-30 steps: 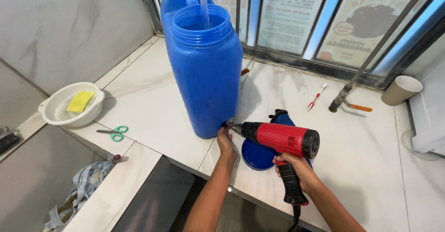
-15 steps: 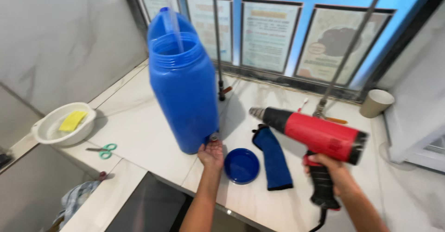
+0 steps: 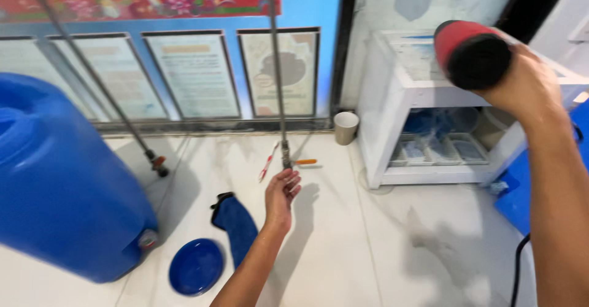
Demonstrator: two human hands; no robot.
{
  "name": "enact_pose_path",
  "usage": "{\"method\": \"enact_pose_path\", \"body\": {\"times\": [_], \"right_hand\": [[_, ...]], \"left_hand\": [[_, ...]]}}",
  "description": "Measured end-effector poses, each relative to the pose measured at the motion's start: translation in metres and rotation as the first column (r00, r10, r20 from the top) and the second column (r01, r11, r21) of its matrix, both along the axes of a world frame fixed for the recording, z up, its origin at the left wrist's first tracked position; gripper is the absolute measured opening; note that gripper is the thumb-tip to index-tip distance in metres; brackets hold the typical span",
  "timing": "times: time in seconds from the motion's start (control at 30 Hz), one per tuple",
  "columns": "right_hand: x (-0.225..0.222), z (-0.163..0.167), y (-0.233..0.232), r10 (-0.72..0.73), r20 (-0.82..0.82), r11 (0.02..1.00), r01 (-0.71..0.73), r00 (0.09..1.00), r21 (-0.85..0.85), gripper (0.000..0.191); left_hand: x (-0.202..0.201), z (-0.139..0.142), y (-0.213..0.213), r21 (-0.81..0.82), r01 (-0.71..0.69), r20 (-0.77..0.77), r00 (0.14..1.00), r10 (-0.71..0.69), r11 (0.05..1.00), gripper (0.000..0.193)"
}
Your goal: The person scrubs a large blue plastic container with a sponge, rinses it under a tap, and fills it with water. They then use a heat gun to apply a label to the container, cut a small hole near the bottom with scissors, and place a cloth under the container before securing the lid.
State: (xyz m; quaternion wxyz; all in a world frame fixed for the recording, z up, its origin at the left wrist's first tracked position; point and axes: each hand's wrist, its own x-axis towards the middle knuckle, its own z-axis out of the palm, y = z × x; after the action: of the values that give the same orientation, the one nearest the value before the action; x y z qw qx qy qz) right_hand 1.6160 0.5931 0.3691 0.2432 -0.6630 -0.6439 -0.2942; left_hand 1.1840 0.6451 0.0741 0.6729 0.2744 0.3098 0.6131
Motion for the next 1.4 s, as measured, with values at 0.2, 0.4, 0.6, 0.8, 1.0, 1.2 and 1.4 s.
{"method": "enact_pose_path", "body": {"times": [0.2,0.4,0.6,0.8,1.0,1.2,1.4], "right_hand": [[0.059,-0.004,0.110,-0.253,0.045,0.907,0.253,0.966,-0.337,0.061],[0.063,-0.017,0.124,-0.023,0.155,0.997,0.034,0.988,-0.068,0.066],[0.119,-0.149,0.028,-0.001,-0.605,0.992,-0.074,0.796,-0.100,0.016],[0.179,-0.299,0.134,-0.226,-0.186,0.971,0.206,0.956,-0.121,0.015],[0.181,-0.323,0.146,-0.291,-0.268,0.922,0.193,0.918,-0.336,0.011],[0.168,-0.300,0.087,-0.048,-0.797,0.996,-0.032,0.602,-0.084,0.012],[0.071,-0.248,0.021,0.387,-0.863,0.835,-0.521,0.324,0.179,0.018]], "left_hand": [[0.121,0.028,-0.008,-0.056,0.290,-0.260,0.920,-0.294,0.956,0.025],[0.186,0.034,0.005,-0.142,0.365,-0.337,0.856,-0.392,0.920,0.023],[0.237,0.016,0.025,-0.181,0.427,-0.360,0.809,-0.464,0.886,0.026],[0.284,-0.001,0.034,-0.185,0.470,-0.358,0.785,-0.505,0.863,0.025],[0.308,-0.008,0.034,-0.172,0.531,-0.340,0.759,-0.556,0.830,0.026],[0.334,0.003,0.028,-0.167,0.525,-0.260,0.793,-0.551,0.835,0.023],[0.342,0.042,0.016,-0.101,0.427,0.165,0.898,-0.408,0.899,0.011]]}}
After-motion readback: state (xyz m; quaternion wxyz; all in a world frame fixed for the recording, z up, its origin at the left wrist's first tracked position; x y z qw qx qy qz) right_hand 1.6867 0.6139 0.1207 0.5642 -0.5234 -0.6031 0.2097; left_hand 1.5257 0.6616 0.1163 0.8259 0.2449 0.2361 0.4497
